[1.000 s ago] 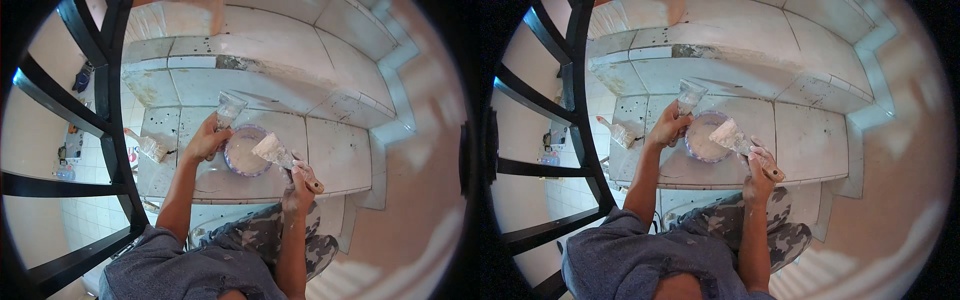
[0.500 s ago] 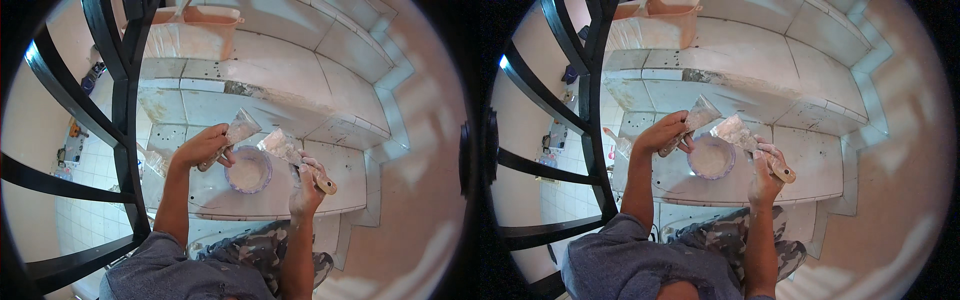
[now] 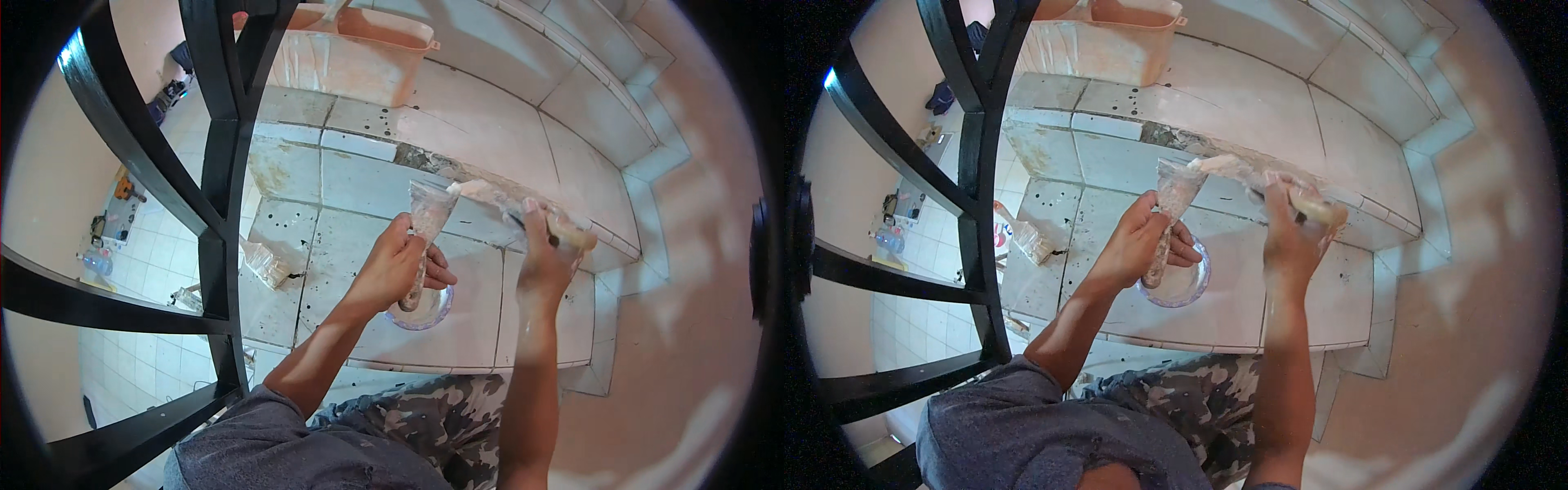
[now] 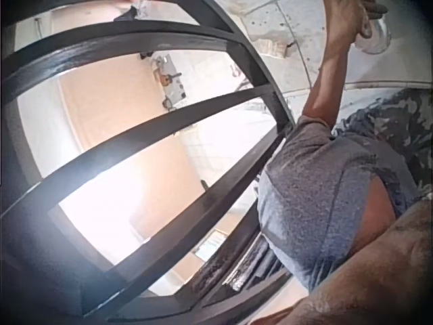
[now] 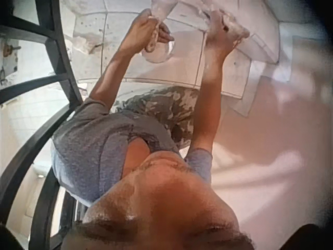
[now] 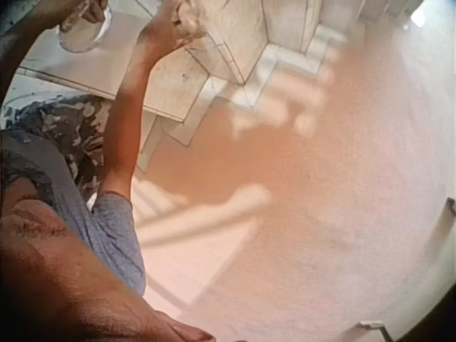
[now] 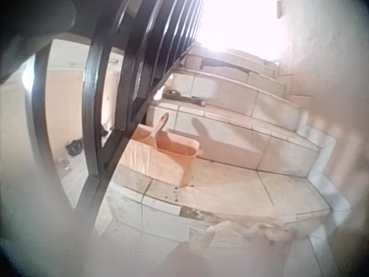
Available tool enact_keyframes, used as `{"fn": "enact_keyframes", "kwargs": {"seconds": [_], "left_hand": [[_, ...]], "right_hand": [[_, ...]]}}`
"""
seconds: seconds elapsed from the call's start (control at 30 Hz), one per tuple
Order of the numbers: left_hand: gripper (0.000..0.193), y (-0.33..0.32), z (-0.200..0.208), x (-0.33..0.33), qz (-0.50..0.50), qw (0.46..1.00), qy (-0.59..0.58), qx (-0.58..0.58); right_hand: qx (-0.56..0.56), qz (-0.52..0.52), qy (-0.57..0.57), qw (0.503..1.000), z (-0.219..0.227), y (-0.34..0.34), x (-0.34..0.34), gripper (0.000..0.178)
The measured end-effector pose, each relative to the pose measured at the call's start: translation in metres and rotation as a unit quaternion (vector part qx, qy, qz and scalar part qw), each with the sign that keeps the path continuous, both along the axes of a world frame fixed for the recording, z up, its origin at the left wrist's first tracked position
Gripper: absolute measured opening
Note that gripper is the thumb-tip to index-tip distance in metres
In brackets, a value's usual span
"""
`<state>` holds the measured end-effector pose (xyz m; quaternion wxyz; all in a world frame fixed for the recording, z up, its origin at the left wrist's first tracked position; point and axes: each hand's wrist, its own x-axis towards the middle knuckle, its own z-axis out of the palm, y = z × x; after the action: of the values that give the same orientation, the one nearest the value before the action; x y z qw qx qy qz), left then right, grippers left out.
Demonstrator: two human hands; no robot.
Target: The person applies white grout to the gaps between white tiles on a spiral staircase using a small trowel and a larger scraper. They repeatedly scoop grout from a small container and spread it into the joints, smoothing the surface with the tools.
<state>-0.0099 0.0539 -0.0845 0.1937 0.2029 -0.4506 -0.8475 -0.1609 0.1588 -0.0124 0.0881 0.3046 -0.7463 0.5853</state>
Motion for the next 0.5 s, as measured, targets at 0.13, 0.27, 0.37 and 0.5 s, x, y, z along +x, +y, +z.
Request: {"fn": "enact_keyframes", "kwargs": {"seconds": [0.13,0.27,0.37,0.5], "left_hand": [[0.028,-0.003,0.011,-0.005,0.012,1.000,0.005,0.005],[0.026,-0.008,0.013,-0.008,0.006,1.000,0.014,0.013],[0.025,-0.007,0.014,-0.013,0.000,1.000,0.011,0.014],[0.025,-0.010,0.016,-0.012,-0.008,1.000,0.011,0.024]], "right_hand": [[0.059,0.050,0.079,0.994,0.033,-0.021,-0.013,0.029],[0.225,0.050,0.058,0.971,0.076,-0.062,-0.033,0.042],[0.206,0.133,-0.079,0.966,0.090,-0.090,-0.045,0.042],[0.252,0.244,-0.047,0.935,0.099,-0.119,-0.056,0.044]]}}
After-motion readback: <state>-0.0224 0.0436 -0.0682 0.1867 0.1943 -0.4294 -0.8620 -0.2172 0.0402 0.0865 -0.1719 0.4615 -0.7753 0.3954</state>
